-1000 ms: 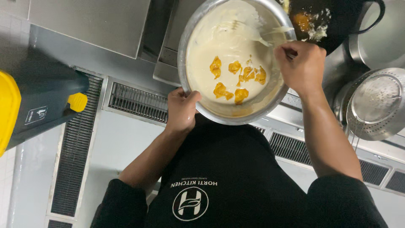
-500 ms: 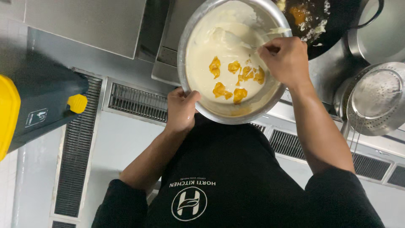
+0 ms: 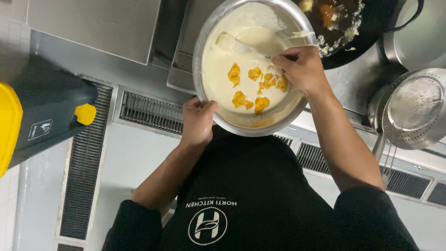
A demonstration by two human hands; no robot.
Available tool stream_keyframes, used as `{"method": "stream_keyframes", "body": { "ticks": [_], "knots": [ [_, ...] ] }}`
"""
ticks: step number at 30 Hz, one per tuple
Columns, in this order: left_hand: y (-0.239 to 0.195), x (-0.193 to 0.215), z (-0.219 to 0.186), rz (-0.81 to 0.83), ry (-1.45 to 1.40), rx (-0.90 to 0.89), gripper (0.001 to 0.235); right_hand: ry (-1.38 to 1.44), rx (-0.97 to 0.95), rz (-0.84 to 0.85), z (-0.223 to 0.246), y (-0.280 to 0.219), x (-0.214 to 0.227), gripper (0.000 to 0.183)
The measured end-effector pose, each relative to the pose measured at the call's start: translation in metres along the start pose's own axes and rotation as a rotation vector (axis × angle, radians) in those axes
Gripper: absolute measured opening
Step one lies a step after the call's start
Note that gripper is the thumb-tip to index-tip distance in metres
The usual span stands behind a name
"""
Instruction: The person coats pieces of food in a batter and then places them into a pan of hot oil to fry.
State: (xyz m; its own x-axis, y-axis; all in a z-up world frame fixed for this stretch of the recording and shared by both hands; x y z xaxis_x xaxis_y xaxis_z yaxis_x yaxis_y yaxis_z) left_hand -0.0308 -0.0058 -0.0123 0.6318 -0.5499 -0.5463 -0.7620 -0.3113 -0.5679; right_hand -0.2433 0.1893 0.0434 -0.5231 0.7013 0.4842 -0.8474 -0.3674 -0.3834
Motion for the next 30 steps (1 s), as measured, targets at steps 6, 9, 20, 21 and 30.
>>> {"method": "stream_keyframes", "body": {
  "ticks": [6, 9, 20, 21, 30],
  "knots": [
    [0.004, 0.013, 0.008, -0.091, 0.052, 0.014, 0.015, 0.205, -0.089, -0.056, -0.011, -0.006, 0.04, 0.009],
    [0.004, 0.019, 0.005, -0.111, 0.085, 0.001, 0.016, 0.284, -0.066, -0.145, -0.022, -0.01, 0.099, 0.003],
    [-0.001, 0.025, -0.015, -0.112, -0.01, 0.009, 0.029, -1.039, 0.504, -0.484, -0.128, 0.04, 0.248, 0.006],
    [-0.002, 0.026, -0.016, -0.113, -0.015, 0.011, 0.028, -1.124, 0.515, -0.517, -0.139, 0.047, 0.248, 0.007],
    [-0.008, 0.026, -0.021, -0.123, 0.019, -0.033, 0.027, -1.261, 0.168, -0.541, -0.174, 0.087, 0.232, 0.021]
  ]
}}
Point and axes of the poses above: each hand's wrist, its own y-axis towards the middle knuckle, its own x-axis out of the back of the hand, z = x × y, the point moved 3 cm from there along y, towards the middle knuckle, and after that the axes turned 1 degree about -y, right-handed, at the moved point
